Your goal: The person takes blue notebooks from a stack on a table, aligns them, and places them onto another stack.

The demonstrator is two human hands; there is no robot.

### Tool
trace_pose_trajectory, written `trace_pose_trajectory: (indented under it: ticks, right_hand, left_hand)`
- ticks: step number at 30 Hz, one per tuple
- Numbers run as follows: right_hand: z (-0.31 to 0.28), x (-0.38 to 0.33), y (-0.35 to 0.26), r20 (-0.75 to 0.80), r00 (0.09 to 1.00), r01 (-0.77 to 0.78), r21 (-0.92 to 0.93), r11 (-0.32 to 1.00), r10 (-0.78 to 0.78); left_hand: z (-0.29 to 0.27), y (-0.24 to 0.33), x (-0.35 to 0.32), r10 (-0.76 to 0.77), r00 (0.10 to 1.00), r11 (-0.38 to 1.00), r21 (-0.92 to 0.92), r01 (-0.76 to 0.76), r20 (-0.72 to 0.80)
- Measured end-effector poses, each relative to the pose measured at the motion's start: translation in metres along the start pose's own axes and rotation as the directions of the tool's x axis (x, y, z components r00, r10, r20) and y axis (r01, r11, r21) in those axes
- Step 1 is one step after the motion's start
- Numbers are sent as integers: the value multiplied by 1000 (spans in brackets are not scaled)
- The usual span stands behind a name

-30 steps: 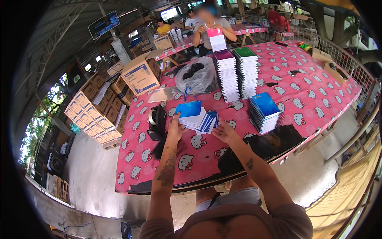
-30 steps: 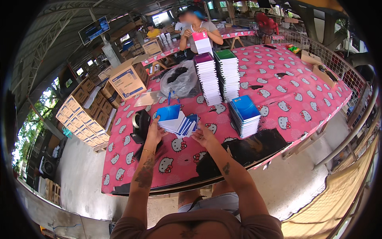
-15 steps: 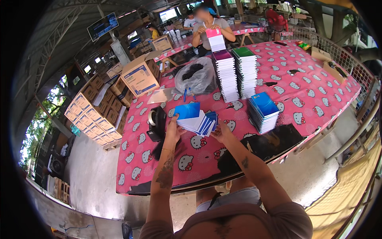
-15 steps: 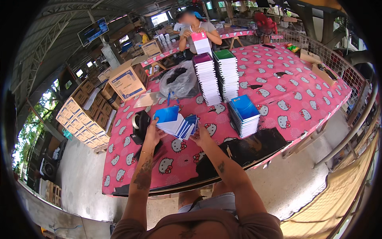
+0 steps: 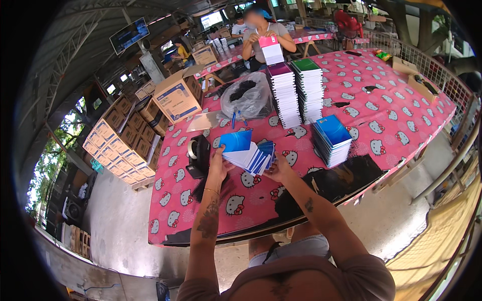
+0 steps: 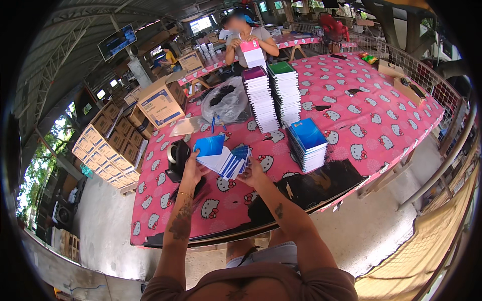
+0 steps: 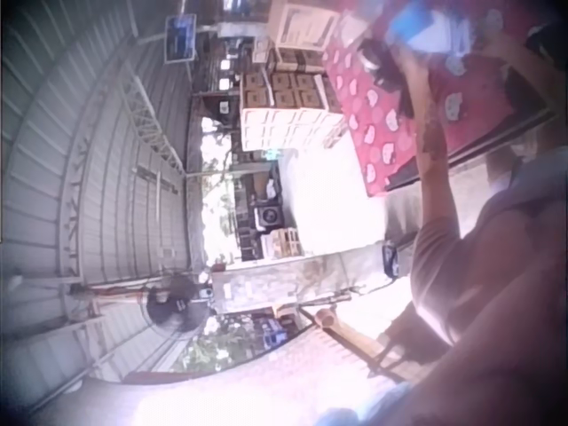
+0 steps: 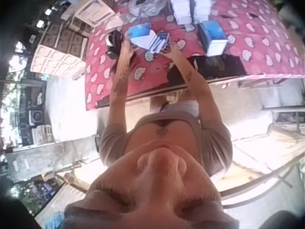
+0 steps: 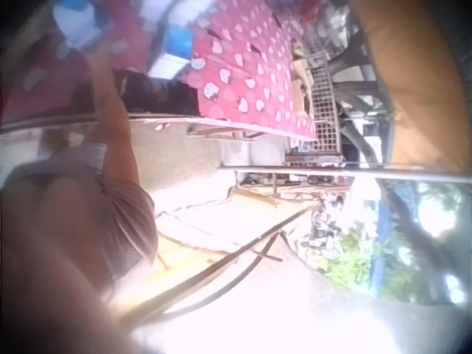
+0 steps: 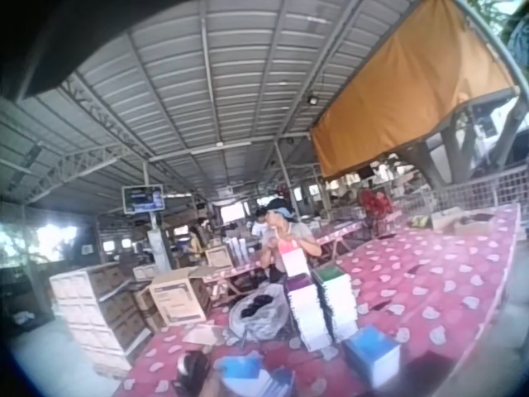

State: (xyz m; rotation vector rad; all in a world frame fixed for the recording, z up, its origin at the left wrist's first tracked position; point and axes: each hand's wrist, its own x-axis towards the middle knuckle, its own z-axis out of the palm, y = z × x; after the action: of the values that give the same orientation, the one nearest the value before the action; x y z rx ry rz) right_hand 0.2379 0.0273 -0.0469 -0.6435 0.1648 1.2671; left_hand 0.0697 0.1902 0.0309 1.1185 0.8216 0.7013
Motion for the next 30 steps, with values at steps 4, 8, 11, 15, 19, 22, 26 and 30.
trace_pose_trajectory:
  ticks: [4,8,11,15,19,22,26,30]
  right_hand:
    - [4,-14,4,53,986,-159,-1,987,159]
    - [2,-8,-5,64,992,-106,-65,992,110]
    - [-2,-8,-2,68,995,-76,-35,997,78]
    - [-2,-17,21,86,995,-58,50,997,53]
    - [-17,-8,20,50,998,25,68,997,-28]
    - [-23,-3,25,-18,995,103,131,986,-102]
    - [-21,-5,32,-17,996,87,176,981,-85]
    - [-15,-9,31,-36,994,104,179,978,-99]
  left_hand:
    - [-16,4,-5,2,1000,1000,10,-2,-4]
    - [-2,4,-6,24,998,1000,8,-24,50]
    - [1,6,-11,20,999,1000,17,-21,47]
    - [-6,10,-14,34,999,998,46,-33,-13]
    - [2,9,-12,43,999,999,25,-44,33]
    - [3,7,-13,56,998,998,3,-56,38]
    - [-3,7,-11,68,997,998,-19,-67,47]
    - [0,8,-10,58,996,998,-19,-57,64]
